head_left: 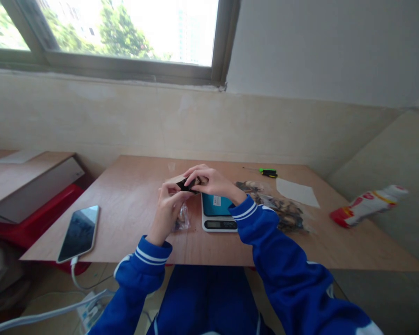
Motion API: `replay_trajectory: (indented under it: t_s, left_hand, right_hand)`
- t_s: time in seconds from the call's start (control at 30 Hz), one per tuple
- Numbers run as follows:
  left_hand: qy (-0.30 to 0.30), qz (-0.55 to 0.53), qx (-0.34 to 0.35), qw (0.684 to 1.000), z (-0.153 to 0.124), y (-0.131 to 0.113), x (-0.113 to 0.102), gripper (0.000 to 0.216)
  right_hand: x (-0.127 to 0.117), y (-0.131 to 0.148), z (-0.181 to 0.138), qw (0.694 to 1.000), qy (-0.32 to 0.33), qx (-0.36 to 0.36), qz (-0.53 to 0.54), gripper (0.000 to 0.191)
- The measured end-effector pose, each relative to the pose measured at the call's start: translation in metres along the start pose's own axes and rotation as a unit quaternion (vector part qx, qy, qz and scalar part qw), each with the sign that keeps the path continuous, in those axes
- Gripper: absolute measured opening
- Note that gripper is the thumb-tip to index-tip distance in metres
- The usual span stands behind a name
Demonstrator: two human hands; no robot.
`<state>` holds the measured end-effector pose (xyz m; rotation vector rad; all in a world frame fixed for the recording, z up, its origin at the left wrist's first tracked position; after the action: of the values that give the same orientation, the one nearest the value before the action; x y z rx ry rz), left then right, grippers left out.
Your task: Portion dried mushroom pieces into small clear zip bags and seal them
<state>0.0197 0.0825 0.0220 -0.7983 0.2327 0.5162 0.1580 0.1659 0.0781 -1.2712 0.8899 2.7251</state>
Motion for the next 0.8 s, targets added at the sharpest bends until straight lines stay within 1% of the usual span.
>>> replay_trajectory:
  t_s: [0.1, 0.23, 0.3, 0.4, 0.47, 0.5, 0.57, 0.6, 0.63, 0.67, 0.7, 0.73, 0.8]
  left_hand:
    - [-0.005, 0.008, 0.010, 1.000, 0.005, 0.000, 0.002, 0.025]
    - [-0.011, 0.021, 0.011, 1.000, 0.018, 0.003, 0.001, 0.024]
    - [-0.023, 0.019, 0.005, 1.000, 0.028, 0.005, -0.001, 0.026]
    - [-0.023, -0.004, 0.018, 1.000, 0.041, 0.010, -0.005, 0.037]
    - [-0.021, -0.022, 0.015, 0.999, 0.043, 0.017, -0.009, 0.045]
    - [-0.031, -0.030, 0.001, 0.999, 0.041, 0.022, -0.012, 0.048]
    - [-0.075, -0.031, -0.062, 0.995, 0.027, 0.040, -0.018, 0.050]
    - [-0.112, -0.026, -0.108, 0.987, 0.016, 0.051, -0.022, 0.050]
    - [-0.138, -0.014, -0.169, 0.976, 0.002, 0.064, -0.025, 0.049]
    - [-0.143, 0.013, -0.247, 0.958, -0.013, 0.077, -0.026, 0.051]
    - [-0.120, 0.050, -0.329, 0.935, -0.029, 0.088, -0.024, 0.053]
    - [-0.108, 0.063, -0.368, 0.921, -0.043, 0.096, -0.023, 0.053]
    - [-0.093, 0.074, -0.413, 0.903, -0.065, 0.104, -0.020, 0.045]
  right_hand:
    - [0.001, -0.004, 0.002, 0.999, 0.001, 0.007, -0.045, 0.020]
    - [-0.003, -0.009, 0.005, 0.998, -0.013, 0.012, -0.068, 0.030]
    - [-0.011, -0.007, 0.005, 0.996, -0.042, 0.014, -0.081, 0.032]
    - [-0.024, -0.001, -0.004, 0.988, -0.122, 0.033, -0.091, 0.031]
    - [-0.027, 0.003, -0.015, 0.981, -0.165, 0.054, -0.082, 0.030]
    - [-0.025, 0.003, -0.022, 0.979, -0.175, 0.069, -0.077, 0.030]
    - [-0.014, -0.003, -0.036, 0.978, -0.165, 0.108, -0.073, 0.029]
    - [-0.005, -0.009, -0.043, 0.978, -0.146, 0.130, -0.076, 0.028]
    - [0.006, -0.017, -0.050, 0.978, -0.118, 0.153, -0.083, 0.027]
    - [0.019, -0.026, -0.057, 0.977, -0.080, 0.177, -0.093, 0.027]
    - [0.033, -0.035, -0.063, 0.974, -0.038, 0.199, -0.104, 0.027]
    - [0.047, -0.043, -0.069, 0.969, 0.005, 0.217, -0.117, 0.027]
    - [0.074, -0.055, -0.076, 0.961, 0.066, 0.235, -0.132, 0.028]
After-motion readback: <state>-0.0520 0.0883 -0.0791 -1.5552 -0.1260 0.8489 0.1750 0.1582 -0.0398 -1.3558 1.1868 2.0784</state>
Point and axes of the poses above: each hand's wrist, its own z-axis towards the middle knuckle, its own x-axis out of the palm, y = z × x, the point moved 4 cm from there along z, towards the middle knuckle, and after that the axes turned 15 degrees about -z, right-handed, at the moved point
